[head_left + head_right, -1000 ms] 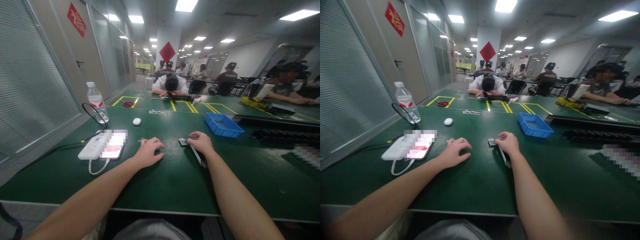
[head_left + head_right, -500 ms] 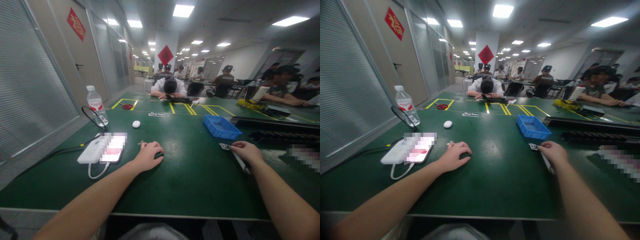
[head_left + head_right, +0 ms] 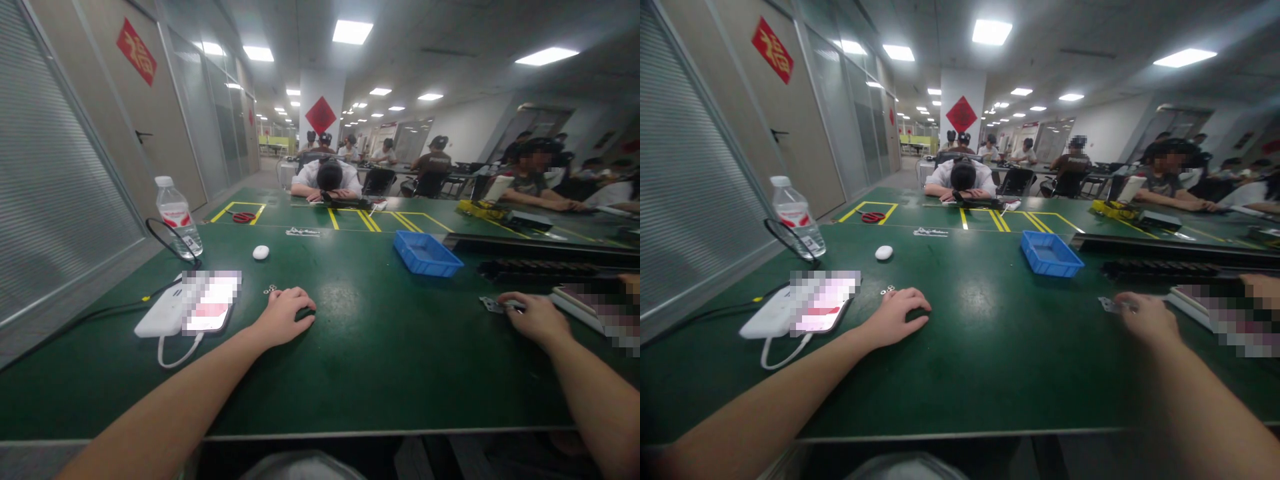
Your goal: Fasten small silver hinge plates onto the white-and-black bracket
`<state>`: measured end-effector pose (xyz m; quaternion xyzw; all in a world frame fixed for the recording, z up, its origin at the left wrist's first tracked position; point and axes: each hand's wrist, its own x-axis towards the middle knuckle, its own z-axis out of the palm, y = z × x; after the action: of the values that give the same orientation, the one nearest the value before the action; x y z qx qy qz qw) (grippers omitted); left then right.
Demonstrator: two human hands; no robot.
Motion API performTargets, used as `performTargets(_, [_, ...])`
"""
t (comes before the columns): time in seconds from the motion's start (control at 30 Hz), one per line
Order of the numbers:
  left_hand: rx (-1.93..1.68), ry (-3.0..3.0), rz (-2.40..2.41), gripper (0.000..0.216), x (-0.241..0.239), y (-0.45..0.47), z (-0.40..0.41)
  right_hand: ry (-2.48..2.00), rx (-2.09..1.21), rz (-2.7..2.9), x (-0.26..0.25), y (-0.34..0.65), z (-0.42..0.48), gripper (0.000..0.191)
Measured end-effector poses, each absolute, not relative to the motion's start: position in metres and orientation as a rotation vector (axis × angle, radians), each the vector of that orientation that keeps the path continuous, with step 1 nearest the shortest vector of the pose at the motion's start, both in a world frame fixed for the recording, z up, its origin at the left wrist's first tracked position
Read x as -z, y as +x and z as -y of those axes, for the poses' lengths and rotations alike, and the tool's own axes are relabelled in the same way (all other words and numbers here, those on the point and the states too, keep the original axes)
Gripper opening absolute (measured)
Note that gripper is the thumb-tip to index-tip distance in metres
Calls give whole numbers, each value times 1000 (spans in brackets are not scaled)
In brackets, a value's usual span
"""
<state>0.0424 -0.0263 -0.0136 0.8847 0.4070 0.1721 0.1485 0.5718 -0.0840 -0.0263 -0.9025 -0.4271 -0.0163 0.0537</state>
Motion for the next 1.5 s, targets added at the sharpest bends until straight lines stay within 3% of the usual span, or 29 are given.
performTargets(0.73, [-484, 2548, -1172, 18, 13, 41, 27, -2671, 2, 1423, 29, 576, 84, 42])
performTargets(1.5, [-488, 2555, -1174, 19, 14, 41, 26, -2532, -195, 1043, 17, 566, 99, 50])
